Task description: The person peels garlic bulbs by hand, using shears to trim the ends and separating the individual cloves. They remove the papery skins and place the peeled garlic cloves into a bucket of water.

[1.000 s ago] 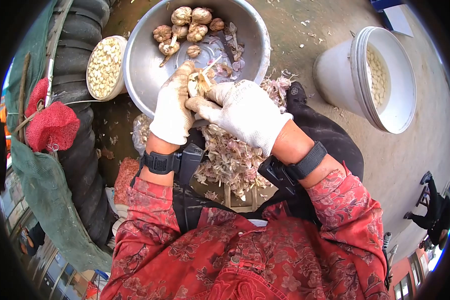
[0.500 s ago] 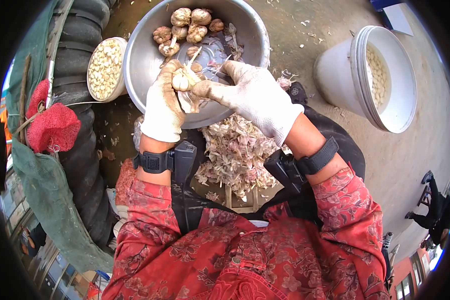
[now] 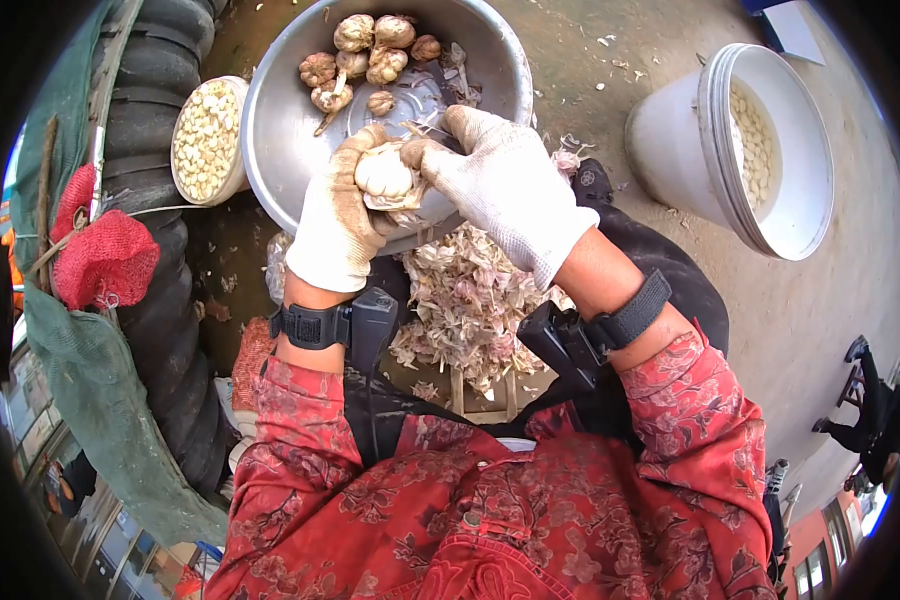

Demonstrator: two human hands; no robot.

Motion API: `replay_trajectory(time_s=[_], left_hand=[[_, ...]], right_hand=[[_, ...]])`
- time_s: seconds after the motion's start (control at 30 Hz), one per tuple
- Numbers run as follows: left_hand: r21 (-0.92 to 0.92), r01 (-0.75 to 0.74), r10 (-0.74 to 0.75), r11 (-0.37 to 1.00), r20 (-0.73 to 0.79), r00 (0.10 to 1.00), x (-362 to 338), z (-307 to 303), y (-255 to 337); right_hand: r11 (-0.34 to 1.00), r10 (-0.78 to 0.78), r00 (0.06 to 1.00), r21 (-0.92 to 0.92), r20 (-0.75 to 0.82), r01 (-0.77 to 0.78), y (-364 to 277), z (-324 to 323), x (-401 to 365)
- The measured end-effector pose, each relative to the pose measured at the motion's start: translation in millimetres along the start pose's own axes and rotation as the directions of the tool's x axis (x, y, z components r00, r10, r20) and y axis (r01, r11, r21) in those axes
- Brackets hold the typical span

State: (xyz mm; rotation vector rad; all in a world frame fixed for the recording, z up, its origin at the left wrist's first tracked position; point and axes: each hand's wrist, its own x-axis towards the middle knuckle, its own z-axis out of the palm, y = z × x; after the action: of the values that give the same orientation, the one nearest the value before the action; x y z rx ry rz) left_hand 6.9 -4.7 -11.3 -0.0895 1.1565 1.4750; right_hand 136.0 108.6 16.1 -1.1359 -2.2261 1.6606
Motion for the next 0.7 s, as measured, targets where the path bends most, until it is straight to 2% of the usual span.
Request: replay_trajectory(time_s=[0.07,0.1,0.17,0.2,0.23,0.27,0.3,0.33,0.37,0.4,0.47,0.5,0.57,0.6,0.67,0.7], left_hand=[[0.094,-0.252,0.251,0.963,0.024,0.968,-9,9,2],[0.093,-0.250,0.249,0.964,0.026,0.968,-9,11,4],[0.026,-0.147,0.147,0.989,0.004,0.989,-9,11,9],[0.026,-0.149,0.149,0.989,0.003,0.989,-5,5,12],[-0.119,-0.052,0.056,0.992,0.034,0.998,0,-3,15],[-0.259,0.052,-0.032,0.965,0.079,0.996,3,-9,15],[-0.259,0.052,-0.033,0.964,0.078,0.996,2,-10,10],[-0.079,-0.139,0.148,0.987,0.116,0.982,-1,-9,3],[0.093,-0.333,0.313,0.938,0.184,0.932,-2,-8,-1],[0.094,-0.333,0.312,0.938,0.184,0.932,-3,-4,2],[-0.181,-0.072,0.079,0.981,0.036,0.996,-4,7,11],[-0.181,-0.071,0.078,0.981,0.036,0.996,-6,7,10],[0.100,-0.311,0.300,0.945,0.113,0.947,-11,8,6],[0.099,-0.311,0.300,0.945,0.113,0.947,-9,7,7],[-0.124,-0.031,0.029,0.992,-0.014,0.999,-1,6,10],[-0.124,-0.031,0.029,0.992,-0.014,0.999,-1,5,10]], right_hand=[[1.000,-0.007,0.999,0.020,-0.041,0.008,11,0,6],[0.999,-0.013,0.997,0.041,-0.079,0.016,11,0,8],[1.000,-0.024,0.999,0.012,-0.045,0.025,6,-8,7],[1.000,0.005,0.996,0.018,-0.089,-0.003,2,-9,5],[0.999,0.036,0.991,0.027,-0.132,-0.032,-1,-9,3],[0.992,0.068,0.997,0.109,-0.036,-0.064,-3,-9,2],[0.992,0.069,0.997,0.109,-0.036,-0.065,-4,-10,1],[0.964,0.117,0.987,0.227,0.114,-0.141,-6,-10,-2],[0.916,0.144,0.953,0.328,0.265,-0.230,-8,-11,-4],[0.918,0.106,0.952,0.339,0.285,-0.204,-14,-9,-6],[0.920,0.077,0.955,0.349,0.285,-0.179,-1,-1,-4],[0.920,0.049,0.957,0.360,0.284,-0.154,2,2,-3],[0.936,0.043,0.958,0.324,0.285,-0.139,3,2,-4],[0.950,0.037,0.957,0.288,0.287,-0.123,2,2,-5],[0.948,0.058,0.949,0.282,0.310,-0.150,-4,-1,-6],[0.945,0.078,0.939,0.276,0.334,-0.177,-7,-3,-6]])
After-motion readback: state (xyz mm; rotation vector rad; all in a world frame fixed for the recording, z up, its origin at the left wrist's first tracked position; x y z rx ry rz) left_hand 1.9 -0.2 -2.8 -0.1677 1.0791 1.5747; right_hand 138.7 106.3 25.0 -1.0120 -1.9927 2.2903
